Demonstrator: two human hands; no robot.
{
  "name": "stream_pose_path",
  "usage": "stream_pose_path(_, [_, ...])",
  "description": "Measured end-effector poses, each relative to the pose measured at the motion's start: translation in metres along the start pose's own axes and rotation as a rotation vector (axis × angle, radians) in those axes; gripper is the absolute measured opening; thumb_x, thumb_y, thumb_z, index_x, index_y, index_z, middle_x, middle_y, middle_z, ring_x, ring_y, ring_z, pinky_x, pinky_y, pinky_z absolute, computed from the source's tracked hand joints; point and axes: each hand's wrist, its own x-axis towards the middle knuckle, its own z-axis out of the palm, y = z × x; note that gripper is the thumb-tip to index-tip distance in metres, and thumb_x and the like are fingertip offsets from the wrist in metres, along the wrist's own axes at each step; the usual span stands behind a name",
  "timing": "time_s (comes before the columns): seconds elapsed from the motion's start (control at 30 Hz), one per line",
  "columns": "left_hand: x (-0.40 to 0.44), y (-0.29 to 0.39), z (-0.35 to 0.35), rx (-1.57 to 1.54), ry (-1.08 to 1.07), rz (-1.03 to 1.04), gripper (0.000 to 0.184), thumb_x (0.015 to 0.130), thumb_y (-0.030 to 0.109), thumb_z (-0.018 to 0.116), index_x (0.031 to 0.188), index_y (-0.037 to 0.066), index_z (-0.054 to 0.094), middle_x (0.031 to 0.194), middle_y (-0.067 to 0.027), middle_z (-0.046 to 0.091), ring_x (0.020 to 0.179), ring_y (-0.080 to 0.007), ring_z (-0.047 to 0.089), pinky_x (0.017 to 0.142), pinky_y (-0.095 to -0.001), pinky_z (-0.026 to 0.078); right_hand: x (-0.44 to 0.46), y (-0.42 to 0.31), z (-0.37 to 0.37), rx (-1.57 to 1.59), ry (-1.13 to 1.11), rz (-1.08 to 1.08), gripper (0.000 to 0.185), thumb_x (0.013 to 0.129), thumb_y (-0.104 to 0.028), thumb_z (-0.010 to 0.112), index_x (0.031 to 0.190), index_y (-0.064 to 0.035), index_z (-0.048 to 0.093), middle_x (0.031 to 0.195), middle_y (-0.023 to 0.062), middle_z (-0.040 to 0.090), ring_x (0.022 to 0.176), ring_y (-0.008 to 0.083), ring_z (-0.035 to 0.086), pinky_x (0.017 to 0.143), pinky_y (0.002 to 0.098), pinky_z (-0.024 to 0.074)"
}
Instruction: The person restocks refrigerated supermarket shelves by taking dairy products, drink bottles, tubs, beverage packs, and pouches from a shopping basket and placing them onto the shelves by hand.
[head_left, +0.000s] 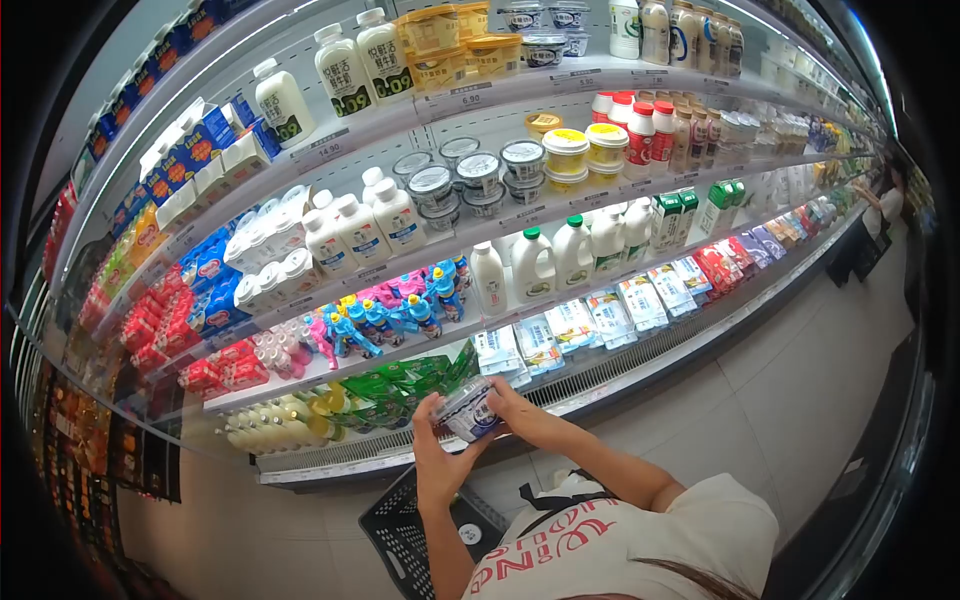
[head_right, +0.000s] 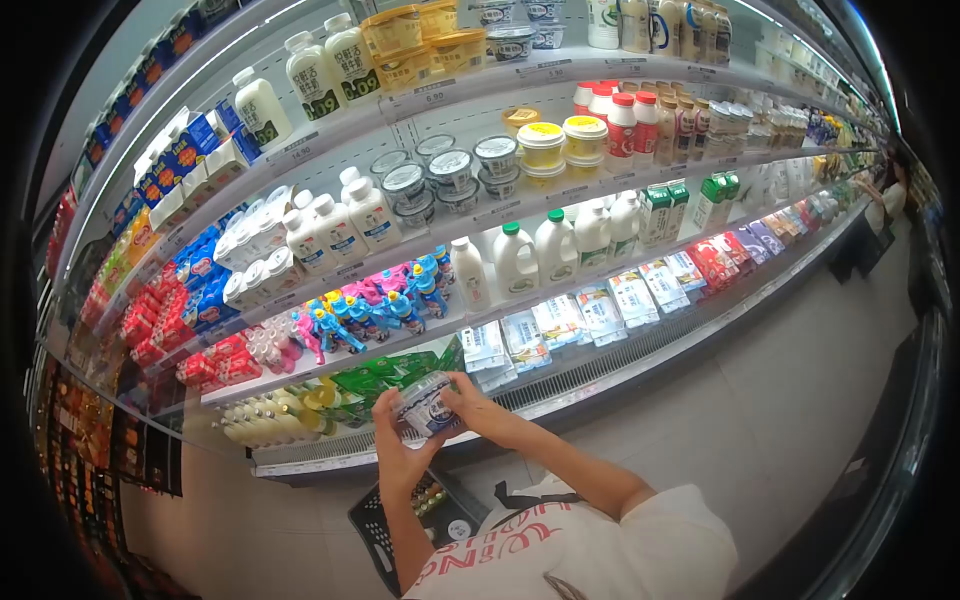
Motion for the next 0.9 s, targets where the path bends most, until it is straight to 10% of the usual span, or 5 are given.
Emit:
stream_pose_path(0.27, [0.093, 0.062, 0.043, -0.577, -0.222, 0.192, 0.096, 0.066, -0.006, 0.079, 0.143, 0.01, 0.025, 0.127, -0.0135, 0.051, 0.118, -0.0218, 0.052, 0.1, -0.0342, 0.042, -0.014, -0.11, -0.034, -0.142, 0.2, -0.378, 0.049, 0.099, -0.047, 0.043, 0.127, -0.0074, 0.035, 0.1, 0.0073, 0.057, 0.09, 0.0106, 0.057, 0.078, 0.0278, 0.0488])
stream_pose_path(0.57, [0.17, 0.111, 0.135, -0.543, -0.237, 0.216, 0.096, 0.063, -0.005, 0.081, 0.145, 0.011, 0.033, 0.123, -0.0092, 0.05, 0.113, -0.0219, 0.055, 0.098, -0.0352, 0.046, -0.017, -0.195, -0.14, -0.268, 0.206, -0.55, 0.049, 0.094, -0.039, 0.057, 0.124, -0.0054, 0.038, 0.092, 0.0085, 0.062, 0.086, 0.01, 0.056, 0.074, 0.0242, 0.0448])
stream_pose_path(0.73, [0.237, 0.169, 0.184, -0.007, -0.182, 0.516, 0.107, 0.059, 0.039, 0.087, 0.147, 0.016, 0.032, 0.118, -0.0103, 0.053, 0.107, -0.0254, 0.055, 0.087, -0.0414, 0.046, -0.025, -0.282, -0.206, -0.341, 0.21, -0.735, 0.056, 0.093, -0.034, 0.061, 0.133, -0.0044, 0.035, 0.103, 0.0129, 0.063, 0.097, 0.0125, 0.057, 0.082, 0.0261, 0.0443])
stream_pose_path(0.9, [0.352, 0.239, 0.221, 0.227, 0.137, 0.896, 0.074, 0.075, 0.028, 0.078, 0.141, 0.02, 0.045, 0.12, -0.0143, 0.061, 0.11, -0.0246, 0.055, 0.094, -0.0396, 0.042, 0.002, -0.394, -0.252, -0.585, 0.213, -0.945, 0.057, 0.093, -0.029, 0.062, 0.137, -0.0022, 0.036, 0.116, 0.0176, 0.059, 0.107, 0.017, 0.057, 0.091, 0.0282, 0.0472])
